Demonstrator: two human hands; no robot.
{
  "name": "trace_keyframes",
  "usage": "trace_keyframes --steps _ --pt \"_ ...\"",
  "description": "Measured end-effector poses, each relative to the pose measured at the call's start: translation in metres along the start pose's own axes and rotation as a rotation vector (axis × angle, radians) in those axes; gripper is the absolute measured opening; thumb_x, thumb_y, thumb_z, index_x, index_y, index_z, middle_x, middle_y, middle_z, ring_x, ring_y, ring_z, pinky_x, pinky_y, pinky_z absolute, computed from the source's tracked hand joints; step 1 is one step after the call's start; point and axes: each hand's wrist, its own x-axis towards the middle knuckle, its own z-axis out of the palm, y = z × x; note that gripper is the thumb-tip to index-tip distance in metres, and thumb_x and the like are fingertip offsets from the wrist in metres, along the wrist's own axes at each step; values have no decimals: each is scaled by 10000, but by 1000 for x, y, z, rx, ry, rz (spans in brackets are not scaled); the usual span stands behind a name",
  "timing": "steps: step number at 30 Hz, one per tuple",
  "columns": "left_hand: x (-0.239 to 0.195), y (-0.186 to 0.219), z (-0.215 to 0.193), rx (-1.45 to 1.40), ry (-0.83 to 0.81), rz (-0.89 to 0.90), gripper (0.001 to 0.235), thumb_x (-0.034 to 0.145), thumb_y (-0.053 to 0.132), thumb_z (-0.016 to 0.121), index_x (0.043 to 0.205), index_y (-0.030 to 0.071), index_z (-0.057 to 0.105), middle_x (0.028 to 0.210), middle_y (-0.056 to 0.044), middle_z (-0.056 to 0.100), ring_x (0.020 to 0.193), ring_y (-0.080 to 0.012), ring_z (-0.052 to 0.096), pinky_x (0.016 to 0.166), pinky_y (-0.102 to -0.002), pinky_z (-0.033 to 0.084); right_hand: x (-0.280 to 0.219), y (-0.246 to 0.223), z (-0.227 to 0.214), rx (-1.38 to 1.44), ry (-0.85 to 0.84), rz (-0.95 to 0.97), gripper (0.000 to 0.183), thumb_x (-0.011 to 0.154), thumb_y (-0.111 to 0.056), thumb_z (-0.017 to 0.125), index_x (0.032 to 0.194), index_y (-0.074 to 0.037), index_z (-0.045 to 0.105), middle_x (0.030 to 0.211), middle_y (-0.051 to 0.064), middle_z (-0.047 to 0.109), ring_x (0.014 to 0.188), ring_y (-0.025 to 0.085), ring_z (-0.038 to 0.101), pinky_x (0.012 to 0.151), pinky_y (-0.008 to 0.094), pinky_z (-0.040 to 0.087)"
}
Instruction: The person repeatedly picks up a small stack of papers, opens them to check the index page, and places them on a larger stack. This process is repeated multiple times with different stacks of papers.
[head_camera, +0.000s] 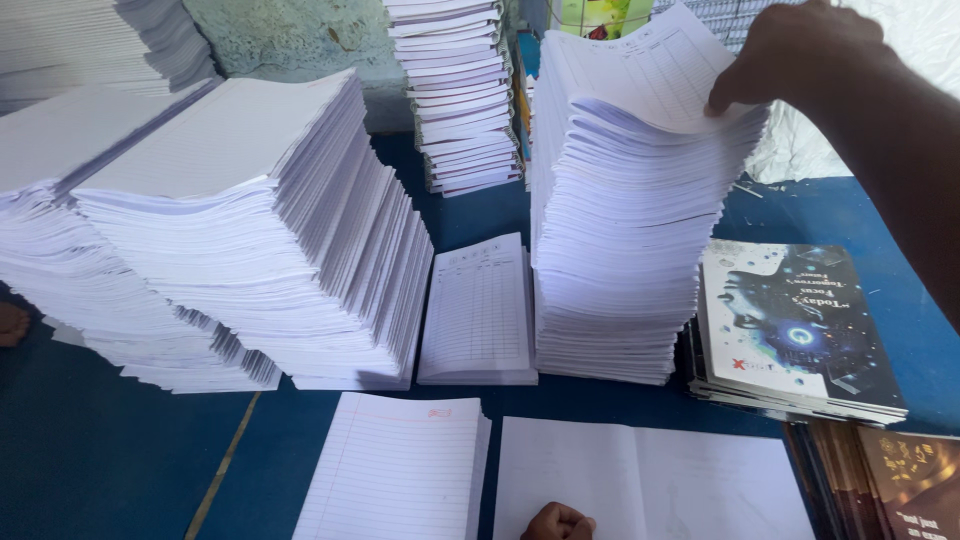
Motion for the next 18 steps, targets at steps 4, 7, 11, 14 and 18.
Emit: trace_keyframes --steps 4,7,11,14,18 --pt "21 -19 3 -4 -61 36 317 897 299 746 1073 44 682 919 -105 767 878 -140 769 902 -308 608 40 -13 15 101 208 -223 366 980 -341 744 1130 -8 736 947 214 765 786 335 753 749 452 613" --pt "43 -38 5 -51 -141 76 382 923 350 755 1101 25 660 951 -112 758 908 -149 762 914 -307 597 64 -42 33 151 433 -624 353 1133 -280 584 1128 33 748 1002 244 760 860 358 749 802 469 604" --pt "64 -58 11 -56 -159 158 444 934 408 756 1088 6 647 961 -136 747 913 -166 762 902 -306 607 57 -87 52 548 316 -492 590 1085 -518 658 1258 46 648 1161 306 681 1068 439 675 926 499 538" --pt "73 -65 17 -46 -141 137 403 928 374 763 1077 19 642 959 -127 741 910 -164 758 888 -321 614 46 -114 54 482 171 -388 594 1000 -551 680 1335 -62 630 1259 288 642 1137 447 638 977 506 501" --pt "72 -69 17 -32 -109 170 365 905 334 773 1048 19 657 933 -130 750 888 -164 771 872 -325 625 46 -117 52 207 125 -589 410 1040 -329 515 1391 -168 652 1322 249 647 1194 430 641 1030 514 496"
